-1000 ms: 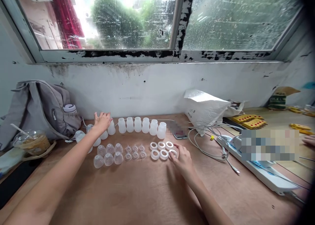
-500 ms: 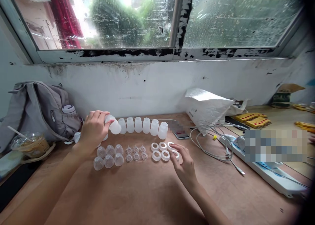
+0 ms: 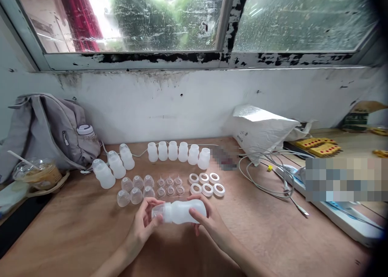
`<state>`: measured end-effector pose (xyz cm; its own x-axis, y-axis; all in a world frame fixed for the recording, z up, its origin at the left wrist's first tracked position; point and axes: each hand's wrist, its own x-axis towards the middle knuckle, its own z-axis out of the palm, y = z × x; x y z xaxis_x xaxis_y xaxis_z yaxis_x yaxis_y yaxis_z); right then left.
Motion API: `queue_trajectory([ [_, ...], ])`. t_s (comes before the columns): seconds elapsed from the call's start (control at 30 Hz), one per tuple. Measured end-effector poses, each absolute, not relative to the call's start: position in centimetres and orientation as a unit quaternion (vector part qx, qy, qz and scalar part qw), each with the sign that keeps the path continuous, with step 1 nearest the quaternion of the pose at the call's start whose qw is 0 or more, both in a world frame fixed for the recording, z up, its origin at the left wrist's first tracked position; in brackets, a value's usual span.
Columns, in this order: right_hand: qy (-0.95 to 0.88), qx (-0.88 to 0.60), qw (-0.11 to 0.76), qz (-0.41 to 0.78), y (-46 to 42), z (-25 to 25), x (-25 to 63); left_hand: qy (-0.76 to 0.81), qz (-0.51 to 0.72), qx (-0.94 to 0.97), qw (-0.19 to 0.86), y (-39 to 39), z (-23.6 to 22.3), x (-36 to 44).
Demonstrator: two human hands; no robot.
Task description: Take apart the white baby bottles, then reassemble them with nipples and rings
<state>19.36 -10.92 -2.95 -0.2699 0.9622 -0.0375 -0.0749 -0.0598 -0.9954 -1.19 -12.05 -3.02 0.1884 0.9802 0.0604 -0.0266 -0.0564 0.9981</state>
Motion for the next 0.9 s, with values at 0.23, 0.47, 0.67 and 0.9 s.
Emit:
queue_trajectory([
  [0.23,-0.557,-0.460,0.390,0.571,-11.1,-2.9,19.3,0.475,0.331,0.641,0.503,-12.4,-2.4,-1.3],
  [0.47,-0.561,-0.453,0.404,0.563,-11.1,-2.6,19.8,0.455,0.327,0.691,0.458,-13.2,-1.8,-1.1],
  [0.67,-0.581,-0.456,0.381,0.556,-11.3,-1.7,20.1,0.432,0.300,0.711,0.467,-13.3,-2.0,-1.3],
  [0.9,-0.587,-0.447,0.344,0.581,-11.9,-1.3,20.7,0.460,0.290,0.708,0.450,-13.9,-2.5,-1.2],
])
